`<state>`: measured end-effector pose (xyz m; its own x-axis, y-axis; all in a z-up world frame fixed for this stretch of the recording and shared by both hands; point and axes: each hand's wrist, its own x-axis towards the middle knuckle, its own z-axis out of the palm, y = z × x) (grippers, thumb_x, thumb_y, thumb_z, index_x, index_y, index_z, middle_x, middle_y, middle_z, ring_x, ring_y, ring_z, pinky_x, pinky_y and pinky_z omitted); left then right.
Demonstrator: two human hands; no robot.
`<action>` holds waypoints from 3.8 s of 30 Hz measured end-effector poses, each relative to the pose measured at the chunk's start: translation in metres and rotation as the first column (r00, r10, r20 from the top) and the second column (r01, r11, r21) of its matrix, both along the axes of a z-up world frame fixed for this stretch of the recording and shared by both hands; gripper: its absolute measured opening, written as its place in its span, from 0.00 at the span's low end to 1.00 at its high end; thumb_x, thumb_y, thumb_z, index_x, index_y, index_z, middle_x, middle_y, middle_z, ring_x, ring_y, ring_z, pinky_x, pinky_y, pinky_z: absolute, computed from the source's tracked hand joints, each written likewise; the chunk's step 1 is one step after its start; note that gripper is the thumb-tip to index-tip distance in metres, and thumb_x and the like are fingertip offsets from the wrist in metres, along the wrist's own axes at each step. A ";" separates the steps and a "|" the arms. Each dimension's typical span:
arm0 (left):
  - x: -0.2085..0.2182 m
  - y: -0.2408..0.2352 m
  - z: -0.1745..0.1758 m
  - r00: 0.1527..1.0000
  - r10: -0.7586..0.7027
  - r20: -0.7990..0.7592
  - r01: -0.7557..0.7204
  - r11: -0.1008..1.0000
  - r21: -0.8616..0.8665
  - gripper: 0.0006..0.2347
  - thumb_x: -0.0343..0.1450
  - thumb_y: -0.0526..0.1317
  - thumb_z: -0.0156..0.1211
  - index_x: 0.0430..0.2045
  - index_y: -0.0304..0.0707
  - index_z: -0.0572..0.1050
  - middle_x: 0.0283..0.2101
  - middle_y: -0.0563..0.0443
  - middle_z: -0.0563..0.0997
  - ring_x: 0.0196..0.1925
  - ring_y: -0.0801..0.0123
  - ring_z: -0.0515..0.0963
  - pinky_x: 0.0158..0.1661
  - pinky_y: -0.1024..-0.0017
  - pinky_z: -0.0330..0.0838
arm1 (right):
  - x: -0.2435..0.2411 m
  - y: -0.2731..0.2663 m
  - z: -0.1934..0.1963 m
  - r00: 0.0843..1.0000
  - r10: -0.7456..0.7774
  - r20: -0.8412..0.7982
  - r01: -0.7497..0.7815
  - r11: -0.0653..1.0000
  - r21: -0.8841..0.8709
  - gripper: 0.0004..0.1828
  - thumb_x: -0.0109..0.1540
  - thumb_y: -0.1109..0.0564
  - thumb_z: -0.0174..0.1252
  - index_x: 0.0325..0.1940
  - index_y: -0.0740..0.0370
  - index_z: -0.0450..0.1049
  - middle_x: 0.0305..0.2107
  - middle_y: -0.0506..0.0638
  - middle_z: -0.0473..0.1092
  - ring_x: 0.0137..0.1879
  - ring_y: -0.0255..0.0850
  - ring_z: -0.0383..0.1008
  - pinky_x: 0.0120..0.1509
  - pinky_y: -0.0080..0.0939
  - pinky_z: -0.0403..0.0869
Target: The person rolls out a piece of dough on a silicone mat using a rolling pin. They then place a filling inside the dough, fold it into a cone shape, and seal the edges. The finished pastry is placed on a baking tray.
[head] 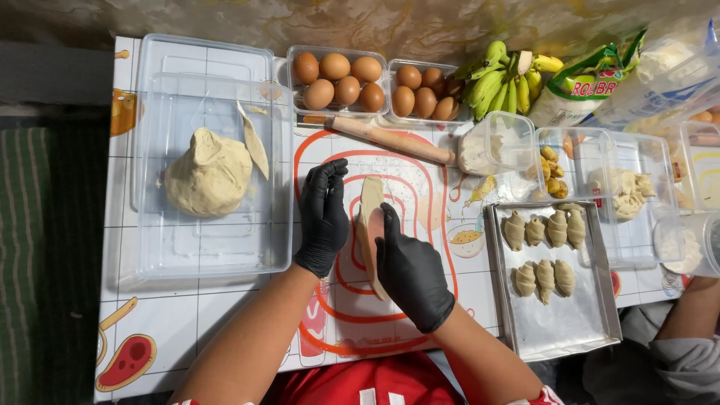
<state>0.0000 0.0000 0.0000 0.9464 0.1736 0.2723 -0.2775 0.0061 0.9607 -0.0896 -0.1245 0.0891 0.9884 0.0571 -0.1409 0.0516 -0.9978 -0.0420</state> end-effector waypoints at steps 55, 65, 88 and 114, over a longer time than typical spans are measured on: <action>-0.042 -0.002 0.064 0.545 -0.664 -0.512 0.410 0.743 -0.528 0.11 0.76 0.41 0.52 0.45 0.32 0.77 0.42 0.43 0.81 0.44 0.66 0.80 0.49 0.63 0.79 | -0.006 -0.042 0.044 0.993 0.119 0.019 -0.109 0.819 0.563 0.13 0.66 0.51 0.59 0.34 0.63 0.76 0.18 0.59 0.75 0.24 0.57 0.78 0.30 0.52 0.76; -0.048 0.000 0.079 0.233 -0.799 -0.554 0.677 0.543 -0.498 0.14 0.77 0.42 0.50 0.47 0.32 0.79 0.41 0.42 0.85 0.36 0.65 0.84 0.38 0.73 0.79 | -0.008 -0.048 0.062 0.970 0.106 -0.221 -0.037 0.954 0.296 0.09 0.60 0.51 0.63 0.42 0.54 0.79 0.19 0.50 0.77 0.27 0.53 0.80 0.35 0.55 0.79; 0.000 0.075 0.130 0.981 0.051 0.185 -0.182 -0.053 0.982 0.14 0.72 0.48 0.61 0.48 0.45 0.81 0.35 0.50 0.81 0.37 0.63 0.83 0.34 0.69 0.79 | -0.005 -0.098 0.012 0.952 -0.304 -0.044 0.292 0.852 0.435 0.16 0.63 0.45 0.59 0.54 0.43 0.77 0.33 0.42 0.79 0.44 0.42 0.80 0.50 0.47 0.78; -0.030 -0.023 0.035 0.900 -0.320 -0.295 0.310 -0.003 0.951 0.31 0.74 0.55 0.43 0.69 0.35 0.58 0.77 0.42 0.52 0.77 0.44 0.49 0.72 0.49 0.43 | 0.011 -0.127 -0.013 0.886 -0.464 -0.022 0.431 0.804 0.410 0.29 0.64 0.45 0.60 0.69 0.51 0.67 0.52 0.59 0.74 0.61 0.58 0.74 0.64 0.57 0.73</action>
<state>-0.0305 -0.0230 0.0347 0.8226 -0.5618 -0.0880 -0.5415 -0.8211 0.1803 -0.0786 -0.2519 0.0766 0.9244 -0.3597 -0.1270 -0.3770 -0.8102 -0.4488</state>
